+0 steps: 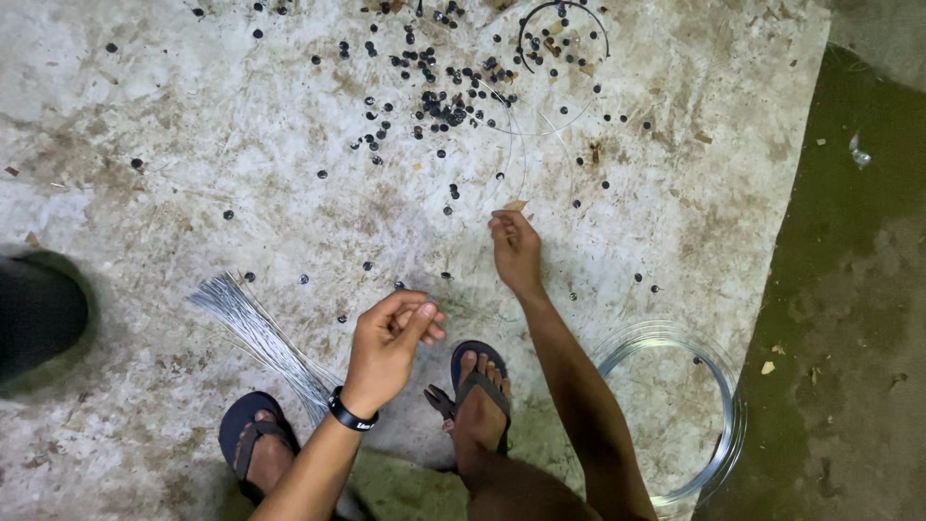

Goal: The person sits on a tarp and threads small black beads onto thin metal wires. They repeatedly pick up a wire, slide beads onto it, and place the finished assembly into a black bucket. The person handles multiple wires and beads throughout the clip.

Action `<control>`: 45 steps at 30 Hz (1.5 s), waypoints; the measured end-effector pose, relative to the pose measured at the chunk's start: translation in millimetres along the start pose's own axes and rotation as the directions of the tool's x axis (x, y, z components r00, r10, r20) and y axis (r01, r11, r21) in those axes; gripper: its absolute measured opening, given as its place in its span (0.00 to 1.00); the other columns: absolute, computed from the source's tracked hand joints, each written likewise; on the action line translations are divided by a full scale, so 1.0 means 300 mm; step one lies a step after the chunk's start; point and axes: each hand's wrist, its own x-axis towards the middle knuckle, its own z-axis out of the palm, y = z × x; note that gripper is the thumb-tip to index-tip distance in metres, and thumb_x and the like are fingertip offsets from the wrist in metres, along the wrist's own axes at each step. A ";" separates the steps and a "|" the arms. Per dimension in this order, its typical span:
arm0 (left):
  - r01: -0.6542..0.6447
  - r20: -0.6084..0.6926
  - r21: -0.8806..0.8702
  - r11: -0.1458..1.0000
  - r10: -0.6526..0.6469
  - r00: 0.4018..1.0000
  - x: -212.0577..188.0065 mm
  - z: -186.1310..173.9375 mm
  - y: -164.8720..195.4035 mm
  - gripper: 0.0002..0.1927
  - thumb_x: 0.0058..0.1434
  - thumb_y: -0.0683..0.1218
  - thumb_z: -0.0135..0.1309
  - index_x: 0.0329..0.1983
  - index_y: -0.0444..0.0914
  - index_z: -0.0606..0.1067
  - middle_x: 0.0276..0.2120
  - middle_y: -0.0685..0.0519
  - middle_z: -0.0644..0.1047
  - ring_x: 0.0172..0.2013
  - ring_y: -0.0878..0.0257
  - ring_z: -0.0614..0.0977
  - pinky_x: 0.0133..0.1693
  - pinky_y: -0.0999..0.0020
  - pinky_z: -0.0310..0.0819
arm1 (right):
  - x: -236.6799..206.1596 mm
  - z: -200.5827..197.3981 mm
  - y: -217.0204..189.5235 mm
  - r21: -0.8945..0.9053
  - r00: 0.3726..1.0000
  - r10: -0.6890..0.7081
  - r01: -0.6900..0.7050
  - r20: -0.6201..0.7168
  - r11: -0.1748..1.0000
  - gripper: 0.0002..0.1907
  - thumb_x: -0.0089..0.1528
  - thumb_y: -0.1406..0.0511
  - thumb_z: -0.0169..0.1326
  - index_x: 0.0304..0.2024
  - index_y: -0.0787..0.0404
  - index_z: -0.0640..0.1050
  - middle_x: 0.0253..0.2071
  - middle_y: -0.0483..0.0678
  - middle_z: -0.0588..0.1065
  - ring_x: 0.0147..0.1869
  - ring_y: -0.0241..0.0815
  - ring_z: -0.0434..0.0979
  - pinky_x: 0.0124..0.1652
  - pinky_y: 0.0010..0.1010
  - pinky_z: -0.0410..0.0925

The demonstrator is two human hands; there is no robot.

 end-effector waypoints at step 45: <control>0.057 -0.137 0.124 0.991 -0.040 0.990 0.032 -0.212 0.095 0.08 0.65 0.41 0.55 0.41 0.31 0.79 0.30 0.49 0.84 0.30 0.65 0.84 0.34 0.70 0.80 | 0.388 -0.018 0.256 -0.570 0.618 -0.285 0.786 0.733 0.241 0.06 0.55 0.67 0.57 0.36 0.59 0.80 0.39 0.48 0.74 0.45 0.46 0.75 0.42 0.37 0.69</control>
